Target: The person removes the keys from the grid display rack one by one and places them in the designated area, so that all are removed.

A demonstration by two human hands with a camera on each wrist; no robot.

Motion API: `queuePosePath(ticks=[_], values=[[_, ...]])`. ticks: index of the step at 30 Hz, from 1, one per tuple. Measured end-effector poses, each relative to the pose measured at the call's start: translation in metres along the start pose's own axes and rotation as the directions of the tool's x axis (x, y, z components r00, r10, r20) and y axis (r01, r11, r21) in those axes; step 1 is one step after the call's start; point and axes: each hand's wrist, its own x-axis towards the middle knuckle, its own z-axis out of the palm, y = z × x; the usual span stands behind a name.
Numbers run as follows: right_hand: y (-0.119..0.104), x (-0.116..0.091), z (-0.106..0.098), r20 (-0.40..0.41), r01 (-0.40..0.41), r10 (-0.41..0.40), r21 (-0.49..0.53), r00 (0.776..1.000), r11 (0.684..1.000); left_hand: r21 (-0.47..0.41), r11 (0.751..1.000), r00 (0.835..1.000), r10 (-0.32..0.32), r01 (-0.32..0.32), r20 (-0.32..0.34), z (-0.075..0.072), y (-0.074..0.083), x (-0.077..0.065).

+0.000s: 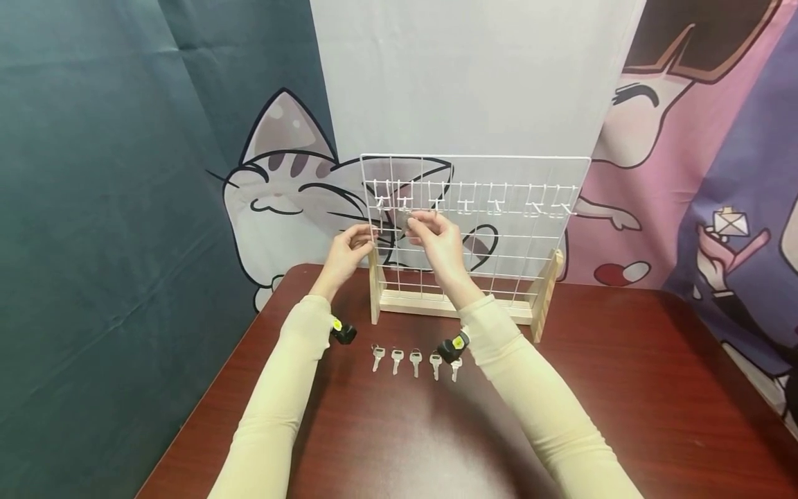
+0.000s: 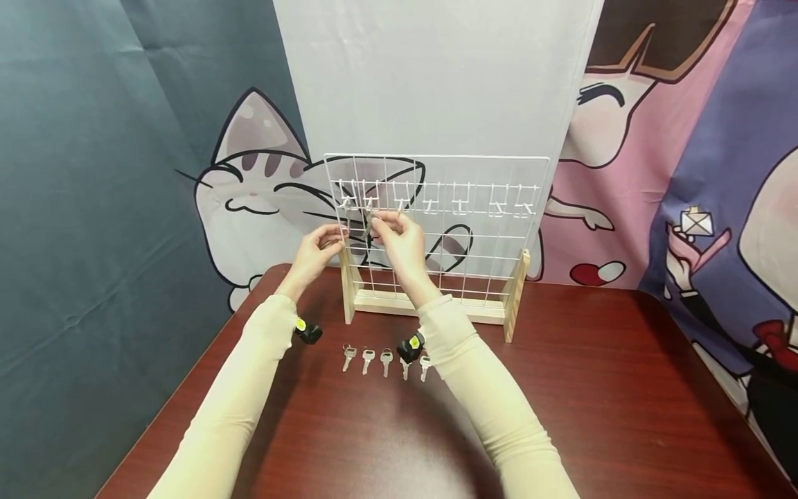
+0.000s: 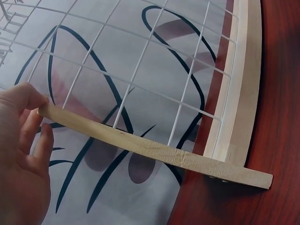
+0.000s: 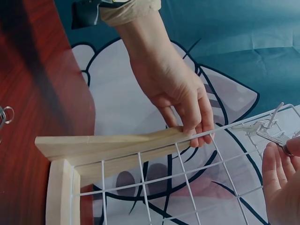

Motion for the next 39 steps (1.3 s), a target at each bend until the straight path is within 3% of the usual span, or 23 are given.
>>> queuePosePath(ticks=[6,13,22,33,39], values=[[0.000,-0.003,-0.002,-0.009,0.009,-0.008,0.024,1.000,1.000,-0.003,1.000,1.000,-0.006,0.006,-0.002,0.002,0.000,0.000],[-0.003,-0.009,-0.004,-0.005,0.033,-0.033,0.034,0.999,0.999,-0.029,1.000,1.000,-0.011,0.011,-0.008,0.000,-0.030,0.012],[-0.002,-0.021,-0.010,0.022,0.037,-0.037,0.017,0.999,0.999,-0.006,1.000,0.999,0.016,-0.016,-0.036,0.001,-0.037,0.011],[0.001,-0.037,-0.047,0.066,-0.027,0.030,-0.047,0.997,0.999,-0.017,1.000,0.999,0.025,-0.026,-0.039,0.000,-0.036,0.014],[0.009,-0.042,-0.068,0.059,-0.104,0.105,-0.026,0.993,0.994,-0.033,0.999,1.000,0.011,-0.012,-0.022,0.000,-0.031,0.012]])
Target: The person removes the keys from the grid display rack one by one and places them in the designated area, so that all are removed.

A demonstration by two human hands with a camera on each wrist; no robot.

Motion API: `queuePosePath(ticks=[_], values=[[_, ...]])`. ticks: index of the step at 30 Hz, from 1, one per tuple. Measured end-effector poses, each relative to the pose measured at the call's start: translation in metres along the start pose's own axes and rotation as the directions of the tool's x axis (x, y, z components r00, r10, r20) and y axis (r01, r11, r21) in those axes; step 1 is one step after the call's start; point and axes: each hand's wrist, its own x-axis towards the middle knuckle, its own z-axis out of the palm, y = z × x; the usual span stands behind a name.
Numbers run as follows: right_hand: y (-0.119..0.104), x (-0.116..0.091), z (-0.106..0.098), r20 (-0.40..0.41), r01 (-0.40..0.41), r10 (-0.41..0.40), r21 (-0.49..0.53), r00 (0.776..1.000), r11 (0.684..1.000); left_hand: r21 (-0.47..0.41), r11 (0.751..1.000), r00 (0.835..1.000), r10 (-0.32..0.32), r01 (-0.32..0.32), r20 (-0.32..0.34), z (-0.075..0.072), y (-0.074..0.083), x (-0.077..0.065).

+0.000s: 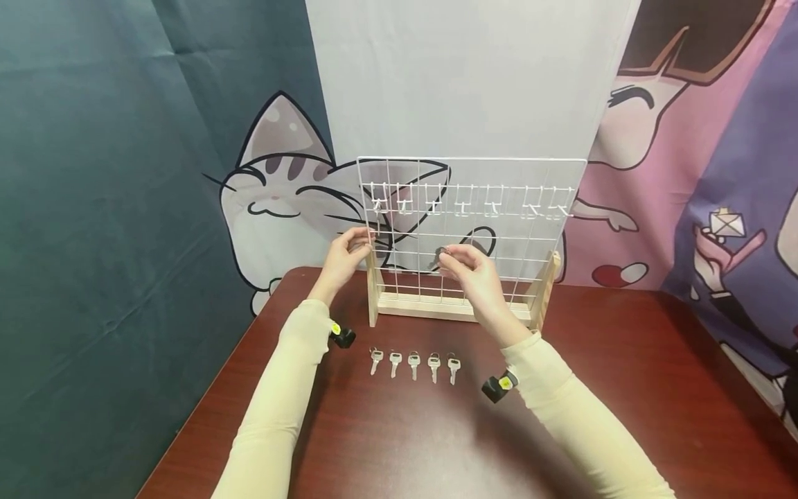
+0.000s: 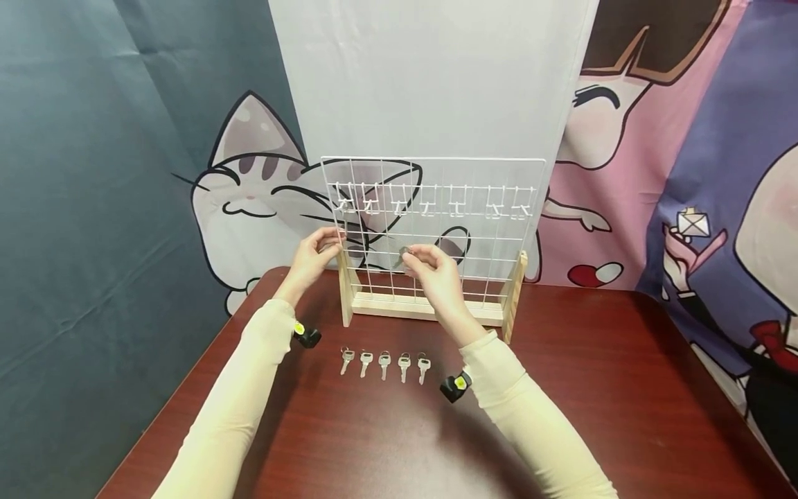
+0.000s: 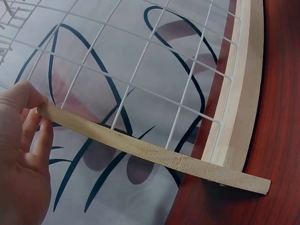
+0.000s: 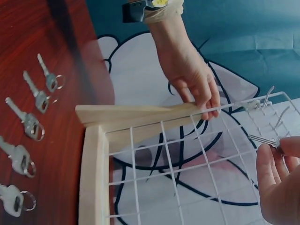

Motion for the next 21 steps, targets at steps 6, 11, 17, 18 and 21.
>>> queuePosePath(ticks=[6,11,17,18,21], values=[[0.013,-0.006,-0.012,0.006,-0.034,0.035,-0.025,0.999,0.999,0.002,1.000,1.000,-0.011,0.011,0.019,0.002,0.027,-0.011],[0.022,-0.010,-0.019,-0.003,-0.021,0.021,-0.060,1.000,0.998,0.001,1.000,1.000,-0.012,0.012,0.021,0.003,0.028,-0.010],[0.028,-0.013,-0.034,-0.030,-0.010,0.007,-0.094,1.000,0.996,0.010,1.000,1.000,-0.022,0.022,0.006,0.003,0.029,-0.010],[0.029,-0.014,-0.036,-0.040,-0.013,0.008,-0.101,0.999,0.995,0.013,1.000,1.000,-0.024,0.024,0.005,0.003,0.029,-0.010],[0.032,-0.016,-0.043,-0.066,-0.021,0.016,-0.082,0.998,0.996,0.019,0.999,1.000,-0.025,0.025,0.008,0.003,0.028,-0.009]])
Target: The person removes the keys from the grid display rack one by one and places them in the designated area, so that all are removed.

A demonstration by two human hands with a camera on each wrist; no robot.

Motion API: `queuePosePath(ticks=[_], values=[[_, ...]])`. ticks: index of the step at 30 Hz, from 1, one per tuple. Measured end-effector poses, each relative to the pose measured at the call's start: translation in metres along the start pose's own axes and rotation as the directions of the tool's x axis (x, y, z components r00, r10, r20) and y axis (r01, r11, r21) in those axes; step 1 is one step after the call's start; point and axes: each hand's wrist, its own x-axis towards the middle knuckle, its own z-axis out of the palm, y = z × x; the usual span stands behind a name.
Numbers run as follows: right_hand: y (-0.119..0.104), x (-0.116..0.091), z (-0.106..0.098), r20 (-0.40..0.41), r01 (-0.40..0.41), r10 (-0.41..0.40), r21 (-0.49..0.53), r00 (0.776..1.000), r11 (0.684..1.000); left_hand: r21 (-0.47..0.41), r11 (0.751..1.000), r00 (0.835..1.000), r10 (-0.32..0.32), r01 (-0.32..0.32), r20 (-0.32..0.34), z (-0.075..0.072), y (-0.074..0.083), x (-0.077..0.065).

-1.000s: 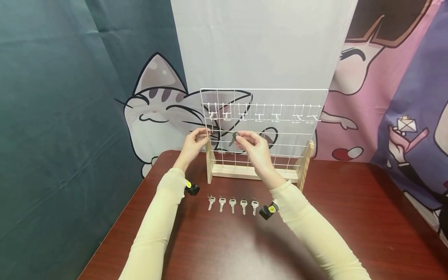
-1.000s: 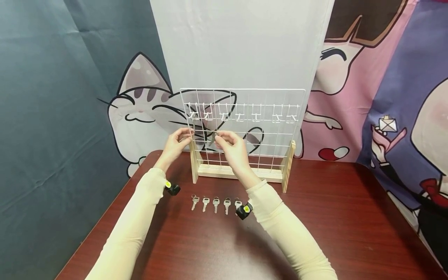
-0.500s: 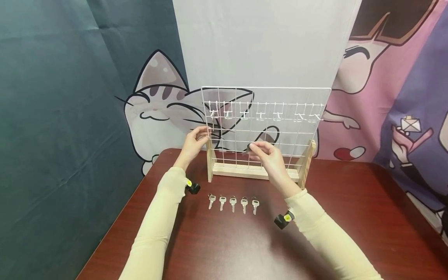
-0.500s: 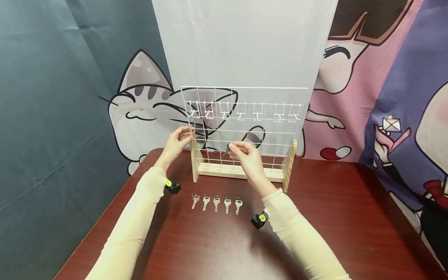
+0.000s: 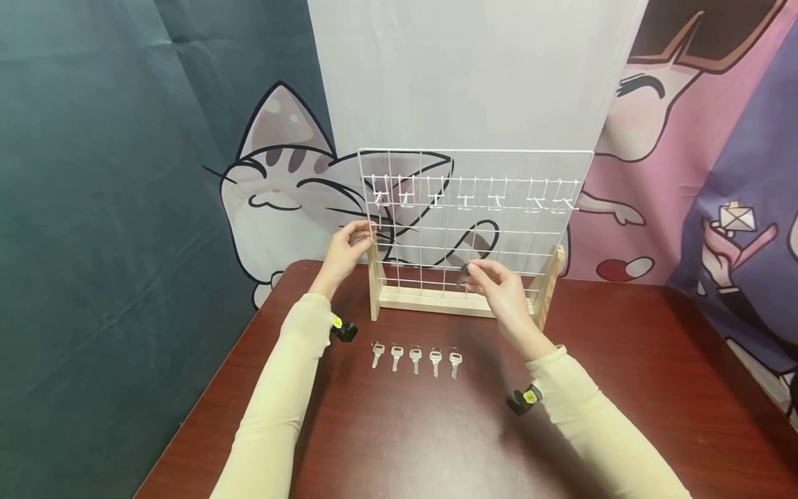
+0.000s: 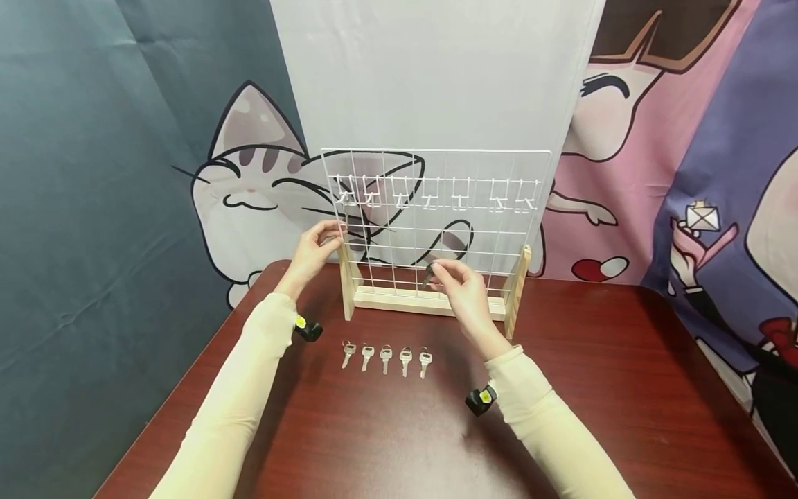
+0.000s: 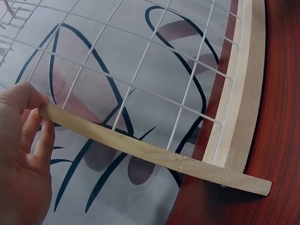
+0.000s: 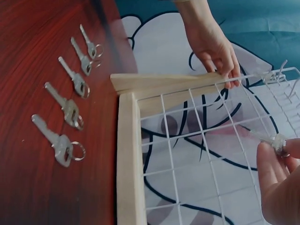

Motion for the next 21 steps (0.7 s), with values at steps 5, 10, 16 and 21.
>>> queuePosePath(ticks=[5,10,16,21], values=[[0.003,-0.003,-0.009,-0.005,-0.019,0.019,0.092,1.000,0.996,-0.019,1.000,1.000,0.002,-0.002,-0.006,-0.001,-0.015,0.007],[0.007,-0.006,-0.018,0.006,-0.018,0.018,0.071,1.000,0.997,-0.003,1.000,1.000,0.000,0.000,-0.018,-0.003,-0.027,0.013],[0.017,-0.012,-0.028,0.054,-0.079,0.081,-0.050,0.995,0.996,0.042,0.999,1.000,0.012,-0.011,-0.011,-0.003,-0.027,0.014],[0.032,-0.019,-0.034,0.137,-0.150,0.168,-0.135,0.976,0.979,0.056,0.998,1.000,0.006,-0.006,-0.011,-0.004,-0.027,0.013]])
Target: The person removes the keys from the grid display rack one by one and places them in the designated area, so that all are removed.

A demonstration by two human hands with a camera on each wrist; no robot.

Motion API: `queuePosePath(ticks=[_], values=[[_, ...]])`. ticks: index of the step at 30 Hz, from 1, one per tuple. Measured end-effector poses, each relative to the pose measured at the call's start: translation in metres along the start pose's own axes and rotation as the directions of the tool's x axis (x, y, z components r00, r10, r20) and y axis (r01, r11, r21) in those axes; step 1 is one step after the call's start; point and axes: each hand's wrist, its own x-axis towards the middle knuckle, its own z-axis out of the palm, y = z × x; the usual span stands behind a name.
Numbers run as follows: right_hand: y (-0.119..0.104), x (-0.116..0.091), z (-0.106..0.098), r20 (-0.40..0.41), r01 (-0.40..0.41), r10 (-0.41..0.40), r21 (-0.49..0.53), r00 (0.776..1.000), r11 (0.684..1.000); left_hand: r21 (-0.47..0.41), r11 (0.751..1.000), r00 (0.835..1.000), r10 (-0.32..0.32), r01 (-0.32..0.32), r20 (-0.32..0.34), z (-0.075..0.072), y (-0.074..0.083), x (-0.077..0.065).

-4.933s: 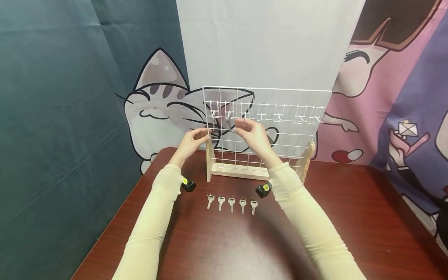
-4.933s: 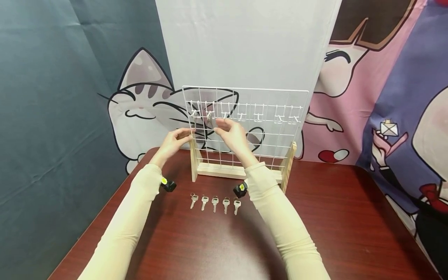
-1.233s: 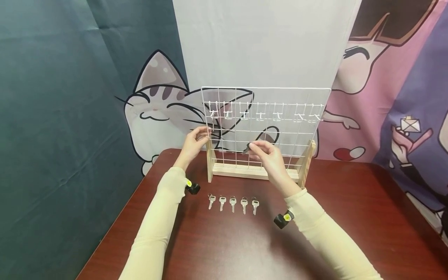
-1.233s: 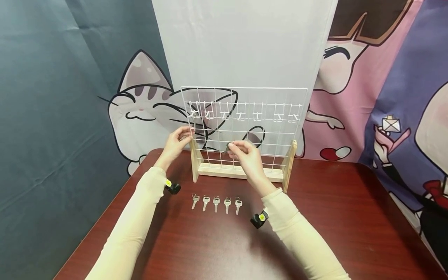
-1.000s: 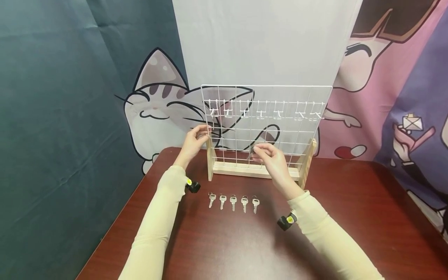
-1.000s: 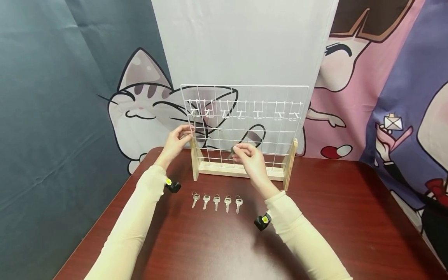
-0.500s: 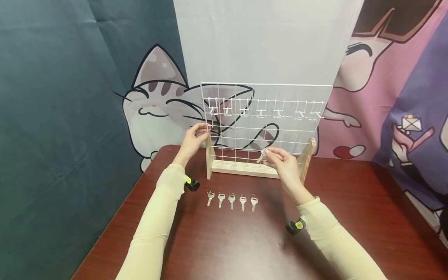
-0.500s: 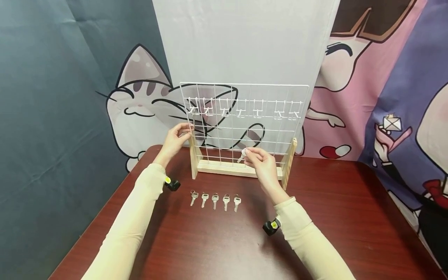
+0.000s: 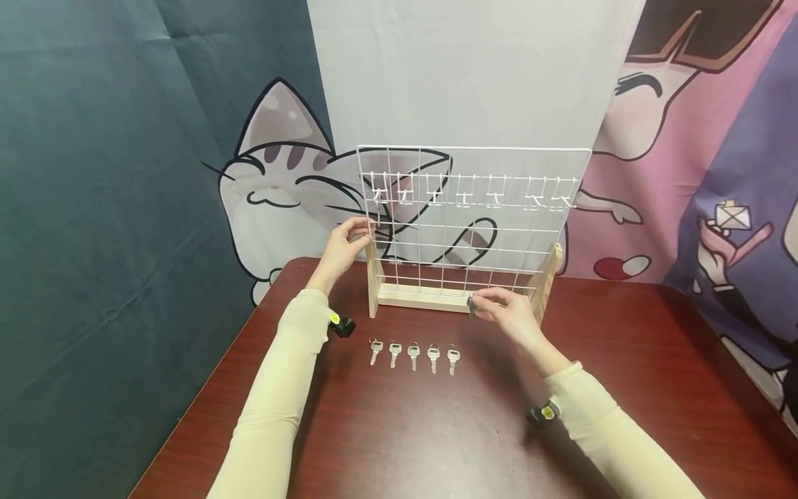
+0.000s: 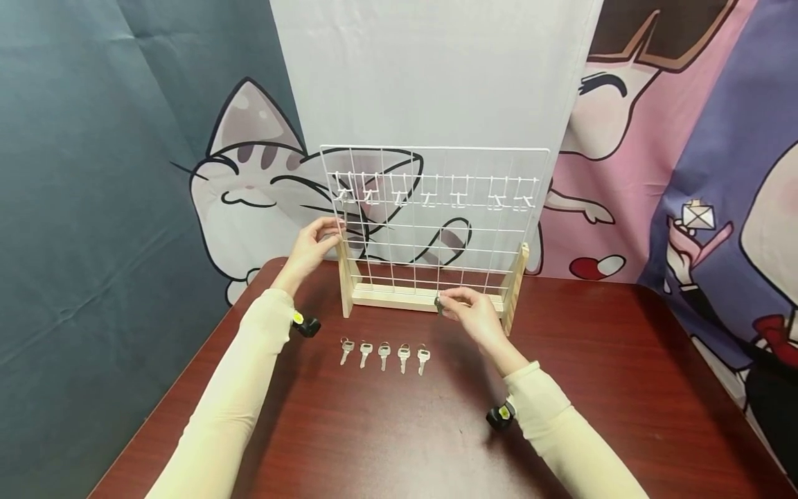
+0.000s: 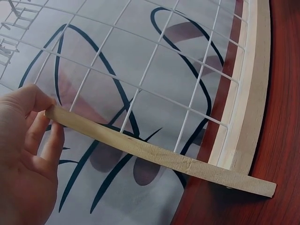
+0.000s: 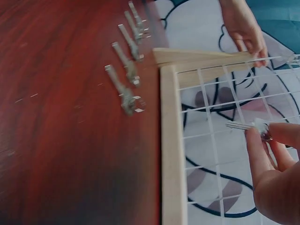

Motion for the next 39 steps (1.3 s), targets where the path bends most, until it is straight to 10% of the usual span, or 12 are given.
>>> queuePosePath(ticks=[13,22,39], values=[[0.028,-0.012,0.001,0.098,-0.053,0.062,-0.089,0.993,0.995,-0.015,1.000,1.000,-0.021,0.021,0.011,-0.003,0.000,0.000],[0.047,-0.018,0.001,0.102,-0.082,0.101,-0.176,0.990,0.981,-0.027,0.999,0.999,-0.034,0.035,0.041,-0.001,0.030,-0.010],[0.064,-0.024,-0.003,0.142,-0.035,0.103,-0.419,0.984,0.907,-0.003,1.000,1.000,-0.022,0.022,0.005,0.000,-0.003,0.002]])
